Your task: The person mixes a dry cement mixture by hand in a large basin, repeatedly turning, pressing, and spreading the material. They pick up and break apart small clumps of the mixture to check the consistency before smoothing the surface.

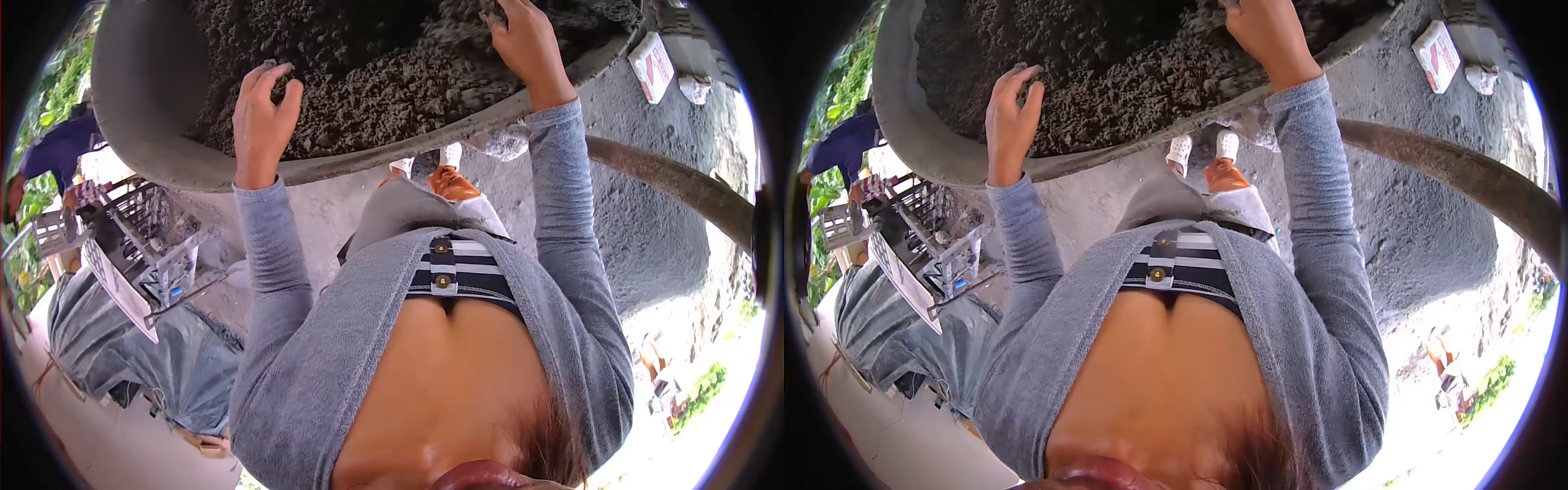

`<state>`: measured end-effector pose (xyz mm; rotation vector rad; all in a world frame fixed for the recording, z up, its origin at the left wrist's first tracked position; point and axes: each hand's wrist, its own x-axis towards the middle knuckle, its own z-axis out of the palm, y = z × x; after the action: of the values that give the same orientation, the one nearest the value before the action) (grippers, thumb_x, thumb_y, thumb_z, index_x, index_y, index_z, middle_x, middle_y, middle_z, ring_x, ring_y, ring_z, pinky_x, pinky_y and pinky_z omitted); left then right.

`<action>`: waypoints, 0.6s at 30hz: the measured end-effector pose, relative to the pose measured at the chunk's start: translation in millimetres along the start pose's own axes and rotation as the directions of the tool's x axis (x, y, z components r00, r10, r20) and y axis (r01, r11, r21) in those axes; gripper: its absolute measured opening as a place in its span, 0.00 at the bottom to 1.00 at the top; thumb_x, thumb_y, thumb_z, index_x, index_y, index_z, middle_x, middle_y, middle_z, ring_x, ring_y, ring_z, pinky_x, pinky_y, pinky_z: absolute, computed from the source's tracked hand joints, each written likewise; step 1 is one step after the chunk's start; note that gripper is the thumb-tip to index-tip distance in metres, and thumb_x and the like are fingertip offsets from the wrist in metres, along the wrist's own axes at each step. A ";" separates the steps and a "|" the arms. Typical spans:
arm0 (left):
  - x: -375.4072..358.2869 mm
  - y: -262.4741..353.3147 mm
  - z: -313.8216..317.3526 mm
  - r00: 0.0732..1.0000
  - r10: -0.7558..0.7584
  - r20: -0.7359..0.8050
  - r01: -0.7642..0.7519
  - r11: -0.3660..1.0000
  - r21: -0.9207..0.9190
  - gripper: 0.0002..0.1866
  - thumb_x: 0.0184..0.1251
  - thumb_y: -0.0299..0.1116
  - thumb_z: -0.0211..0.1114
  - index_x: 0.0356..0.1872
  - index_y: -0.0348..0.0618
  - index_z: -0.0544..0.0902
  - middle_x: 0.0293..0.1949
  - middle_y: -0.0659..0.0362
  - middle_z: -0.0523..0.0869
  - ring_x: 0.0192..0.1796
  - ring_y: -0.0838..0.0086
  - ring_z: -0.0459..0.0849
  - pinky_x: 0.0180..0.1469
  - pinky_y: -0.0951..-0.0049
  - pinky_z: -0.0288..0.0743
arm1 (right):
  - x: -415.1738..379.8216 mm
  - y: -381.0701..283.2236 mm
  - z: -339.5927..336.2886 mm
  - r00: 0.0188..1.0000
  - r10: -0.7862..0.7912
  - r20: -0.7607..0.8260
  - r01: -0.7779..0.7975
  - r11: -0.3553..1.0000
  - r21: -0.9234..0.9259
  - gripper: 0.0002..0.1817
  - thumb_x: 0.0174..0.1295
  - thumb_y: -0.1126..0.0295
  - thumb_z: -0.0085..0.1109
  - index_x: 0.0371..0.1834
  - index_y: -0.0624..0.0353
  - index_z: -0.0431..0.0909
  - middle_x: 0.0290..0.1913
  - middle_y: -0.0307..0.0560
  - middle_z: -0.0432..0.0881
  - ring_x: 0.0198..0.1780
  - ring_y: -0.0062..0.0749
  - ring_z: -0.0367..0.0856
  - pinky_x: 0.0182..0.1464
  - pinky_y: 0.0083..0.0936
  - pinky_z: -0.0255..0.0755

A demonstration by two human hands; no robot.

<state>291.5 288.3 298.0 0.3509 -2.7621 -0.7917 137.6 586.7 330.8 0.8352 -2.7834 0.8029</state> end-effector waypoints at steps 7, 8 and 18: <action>-1.9 -1.6 18.6 0.972 0.135 0.191 -0.150 0.986 0.066 0.17 0.64 0.33 0.59 0.53 0.43 0.80 0.59 0.46 0.76 0.61 0.53 0.75 0.58 0.62 0.72 | -10.0 23.4 24.8 0.986 -0.151 -0.066 0.152 0.988 0.009 0.23 0.52 0.75 0.62 0.55 0.55 0.77 0.51 0.53 0.82 0.54 0.48 0.80 0.55 0.37 0.75; 1.5 1.2 17.3 0.968 0.137 0.208 -0.146 0.989 0.027 0.17 0.64 0.30 0.58 0.54 0.43 0.80 0.59 0.46 0.76 0.61 0.53 0.74 0.59 0.62 0.71 | -11.4 25.1 25.6 0.967 -0.228 -0.111 0.230 0.973 0.003 0.23 0.50 0.75 0.62 0.54 0.58 0.78 0.50 0.53 0.82 0.52 0.47 0.80 0.55 0.36 0.75; 6.2 -66.0 22.9 0.961 0.052 0.272 -0.055 0.998 0.005 0.17 0.70 0.30 0.50 0.56 0.35 0.77 0.55 0.46 0.78 0.59 0.54 0.75 0.64 0.62 0.65 | -20.9 23.7 27.5 0.950 -0.309 0.034 0.300 0.940 0.162 0.21 0.43 0.73 0.61 0.45 0.57 0.79 0.40 0.52 0.81 0.42 0.50 0.81 0.43 0.41 0.77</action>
<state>289.5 243.2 244.3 0.1795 -3.0163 -0.8681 143.1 599.0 291.1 1.2978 -2.5668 0.9569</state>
